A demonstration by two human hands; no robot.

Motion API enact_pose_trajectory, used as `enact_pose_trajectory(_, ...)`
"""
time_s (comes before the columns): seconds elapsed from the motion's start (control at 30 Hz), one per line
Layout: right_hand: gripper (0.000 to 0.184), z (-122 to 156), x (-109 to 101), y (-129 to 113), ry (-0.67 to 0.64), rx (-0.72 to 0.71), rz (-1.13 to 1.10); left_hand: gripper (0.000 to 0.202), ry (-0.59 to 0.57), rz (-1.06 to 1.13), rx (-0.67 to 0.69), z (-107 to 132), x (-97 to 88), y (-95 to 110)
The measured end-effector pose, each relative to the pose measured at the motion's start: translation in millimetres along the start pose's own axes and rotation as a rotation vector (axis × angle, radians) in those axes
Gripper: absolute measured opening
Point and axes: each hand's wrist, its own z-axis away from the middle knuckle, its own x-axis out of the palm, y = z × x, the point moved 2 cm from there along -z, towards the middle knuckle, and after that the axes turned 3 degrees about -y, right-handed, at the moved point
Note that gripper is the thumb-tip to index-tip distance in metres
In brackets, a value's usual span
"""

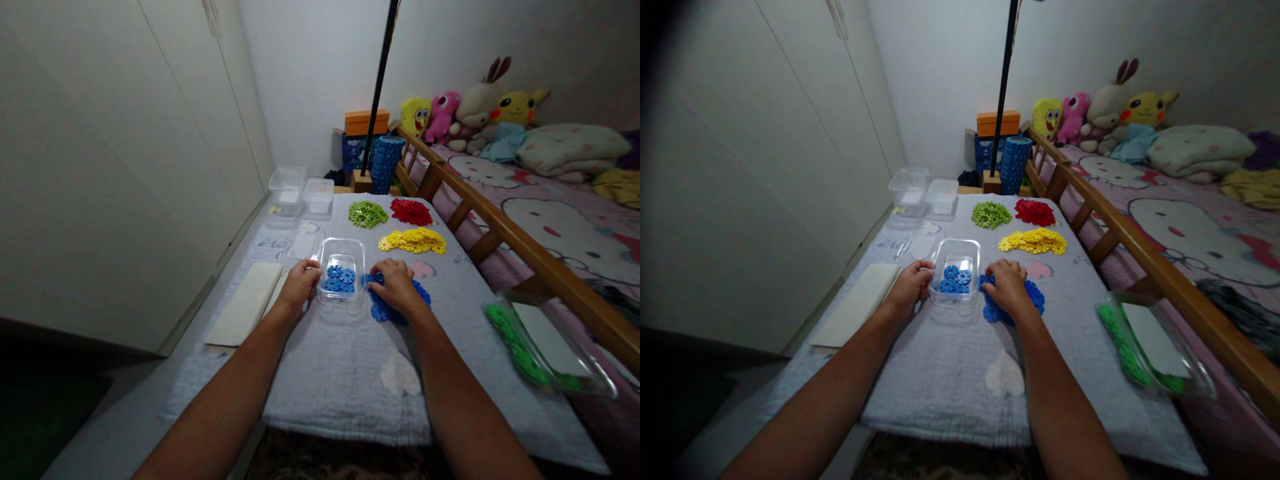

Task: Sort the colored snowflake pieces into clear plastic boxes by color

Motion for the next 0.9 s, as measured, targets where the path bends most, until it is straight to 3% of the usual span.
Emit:
enact_pose_trajectory(0.17,0.006,-2.1,-2.5,3.5,0.004,0.021,-0.107,0.026,0.002,0.007,0.0,-0.8,-0.7,-1.2)
enact_pose_trajectory(0.37,0.01,-3.7,-7.3,8.1,0.05,0.079,-0.203,0.025,0.001,0.001,0.002,-1.4,-0.9,-1.0)
enact_pose_trajectory(0.67,0.013,-5.5,-25.0,-3.2,0.355,-0.006,-0.604,0.026,-0.012,0.0,-0.004,-2.0,-0.7,-2.2)
enact_pose_trajectory(0.9,0.011,-14.7,-14.7,-33.5,0.263,-0.038,-0.498,0.025,-0.02,0.012,-0.001,-3.1,-1.2,-3.0)
